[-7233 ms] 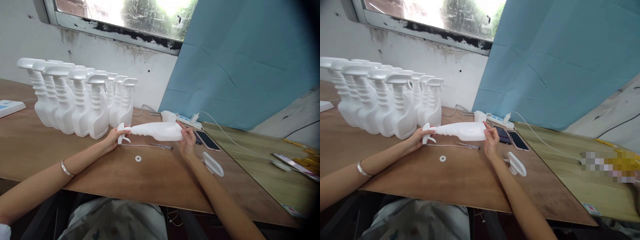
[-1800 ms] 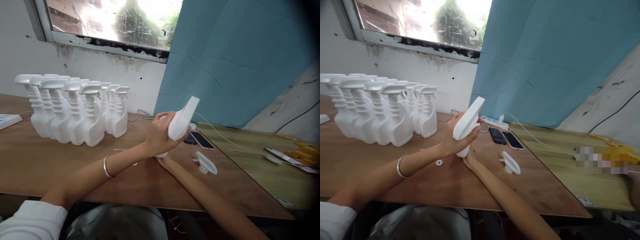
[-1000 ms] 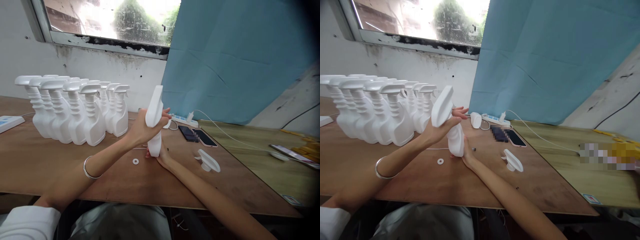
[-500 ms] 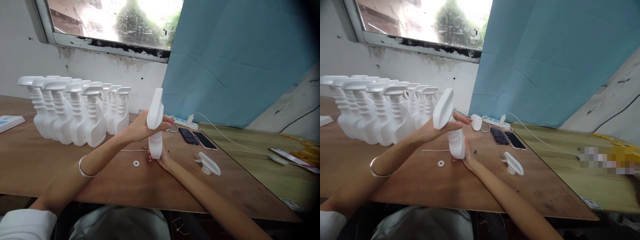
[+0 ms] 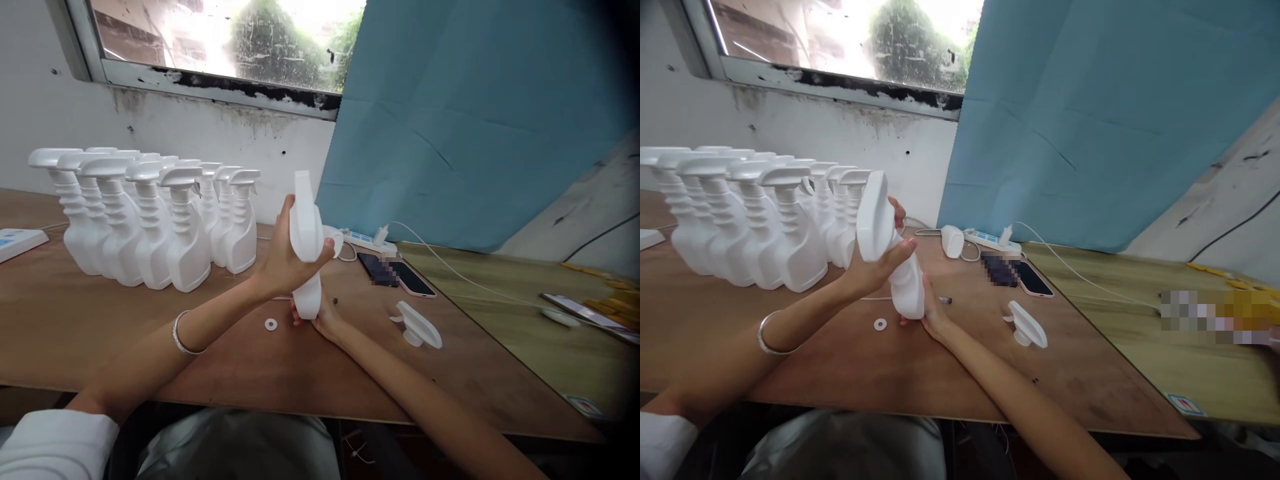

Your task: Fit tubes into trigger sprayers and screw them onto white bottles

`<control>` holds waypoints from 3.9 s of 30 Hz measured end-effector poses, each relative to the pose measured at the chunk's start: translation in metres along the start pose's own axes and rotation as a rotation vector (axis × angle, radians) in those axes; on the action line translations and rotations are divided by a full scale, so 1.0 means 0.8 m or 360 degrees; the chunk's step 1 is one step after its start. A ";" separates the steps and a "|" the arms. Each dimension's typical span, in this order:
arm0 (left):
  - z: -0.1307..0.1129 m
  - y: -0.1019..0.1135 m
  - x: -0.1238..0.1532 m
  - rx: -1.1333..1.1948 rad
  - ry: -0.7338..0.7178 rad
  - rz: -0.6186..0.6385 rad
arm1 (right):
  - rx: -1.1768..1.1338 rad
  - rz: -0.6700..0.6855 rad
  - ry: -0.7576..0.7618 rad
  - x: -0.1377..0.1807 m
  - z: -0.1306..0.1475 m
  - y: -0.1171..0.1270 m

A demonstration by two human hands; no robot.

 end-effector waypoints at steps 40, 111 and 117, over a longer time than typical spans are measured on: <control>0.105 0.171 0.042 -0.1660 0.0515 -0.0069 | 0.3028 -0.0516 0.1252 0.032 0.080 0.005; 0.105 0.023 0.146 -0.0536 -0.0233 0.1311 | 0.2159 0.0391 0.1687 0.078 0.039 -0.064; 0.105 0.022 0.141 -0.0718 -0.0272 0.1362 | 0.2183 0.0395 0.1682 0.072 0.038 -0.067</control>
Point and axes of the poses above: each hand's wrist, its own x-axis away from the middle knuckle, its own y-axis out of the back of the hand, z = x × y, the point moved 8 cm from there along -x, towards the middle knuckle, and after that the axes turned 3 degrees about -z, right-handed, at the moved point
